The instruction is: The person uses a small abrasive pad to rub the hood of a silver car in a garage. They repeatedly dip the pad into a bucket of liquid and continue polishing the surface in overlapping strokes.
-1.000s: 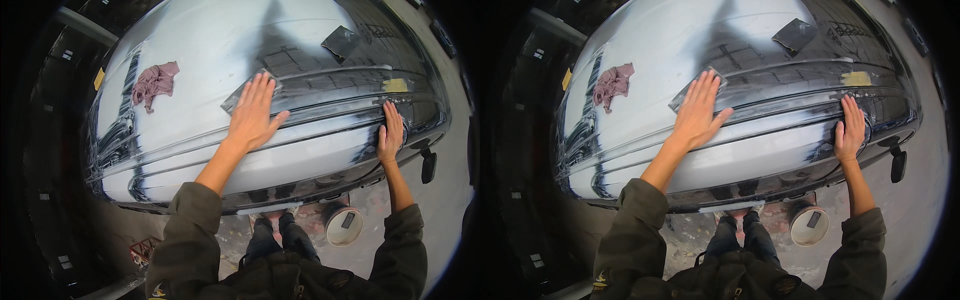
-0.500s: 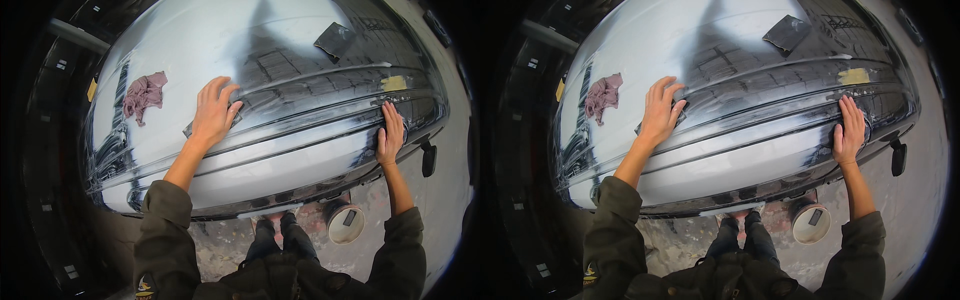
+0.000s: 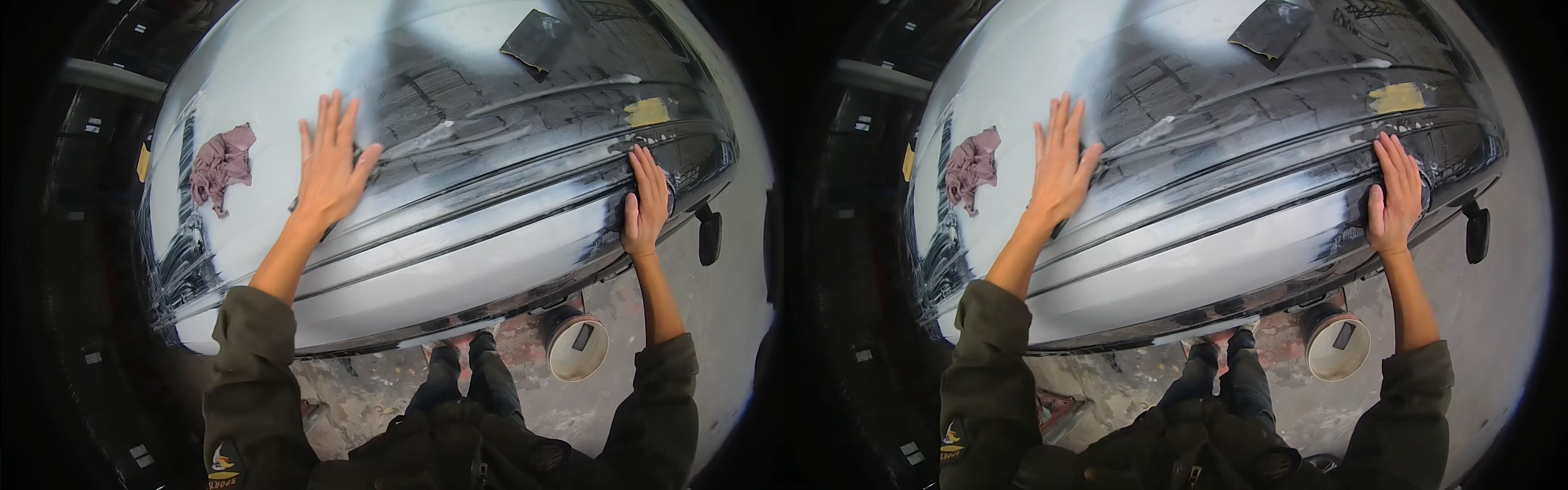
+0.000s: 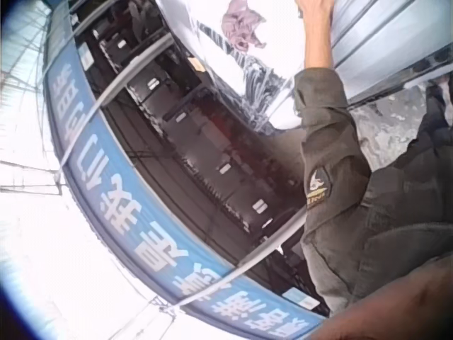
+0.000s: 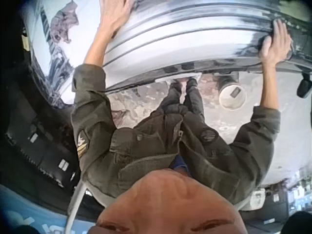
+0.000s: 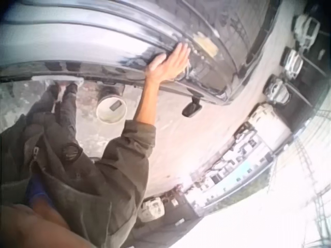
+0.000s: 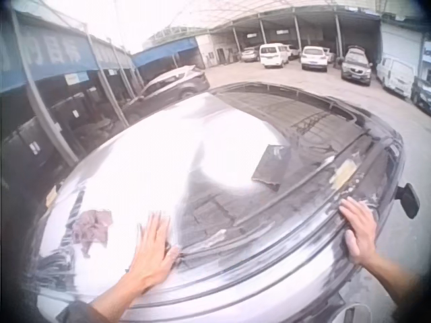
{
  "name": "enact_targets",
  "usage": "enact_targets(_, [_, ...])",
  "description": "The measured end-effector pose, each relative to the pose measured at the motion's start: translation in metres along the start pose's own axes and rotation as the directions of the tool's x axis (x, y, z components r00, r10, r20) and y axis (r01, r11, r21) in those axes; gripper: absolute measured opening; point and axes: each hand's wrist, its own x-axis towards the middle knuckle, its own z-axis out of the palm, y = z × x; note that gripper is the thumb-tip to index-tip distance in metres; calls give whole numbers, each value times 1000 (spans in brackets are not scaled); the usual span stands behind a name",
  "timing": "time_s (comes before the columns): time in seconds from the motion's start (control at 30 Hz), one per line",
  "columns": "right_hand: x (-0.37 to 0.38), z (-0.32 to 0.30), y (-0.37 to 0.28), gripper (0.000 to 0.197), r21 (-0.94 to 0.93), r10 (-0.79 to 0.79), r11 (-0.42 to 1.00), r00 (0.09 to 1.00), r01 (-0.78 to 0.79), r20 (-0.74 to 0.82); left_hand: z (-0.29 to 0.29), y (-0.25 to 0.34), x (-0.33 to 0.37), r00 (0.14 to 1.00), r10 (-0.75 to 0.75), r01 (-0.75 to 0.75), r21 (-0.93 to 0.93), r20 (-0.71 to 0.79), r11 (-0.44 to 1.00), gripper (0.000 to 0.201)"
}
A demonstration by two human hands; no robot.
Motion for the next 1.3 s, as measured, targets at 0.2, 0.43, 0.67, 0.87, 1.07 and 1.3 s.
enact_targets(0.2, [0, 4, -3, 59, 24, 8, 1000, 1000, -8, -9, 19, 60, 33, 985, 162, -161, 21, -55, 987, 80])
enact_targets(0.43, [-2, 4, 3, 60, 1, -15, 1000, 1000, 15, 10, 28, 73, 37, 974, 210, -215, -62, -81, 975, 81])
enact_targets(0.67, [-1, 4, 0, 58, 4, -7, 1000, 1000, 7, -14, 22, 47, 33, 997, 48, -50, -29, -59, 998, 80])
enact_targets(0.87, [-1, 6, -2, 58, 4, -30, 1000, 1000, 30, 0, 46, 84, 63, 983, 99, -112, -79, -152, 991, 74])
enact_targets(1.07, [-1, 4, 2, 58, 8, -40, 999, 999, 40, -20, 9, 27, 4, 999, -34, 34, -2, -28, 999, 77])
enact_targets(1.3, [-4, 6, 2, 57, 8, -51, 999, 998, 51, -33, 22, 39, -12, 991, -68, 75, 55, -114, 996, 77])
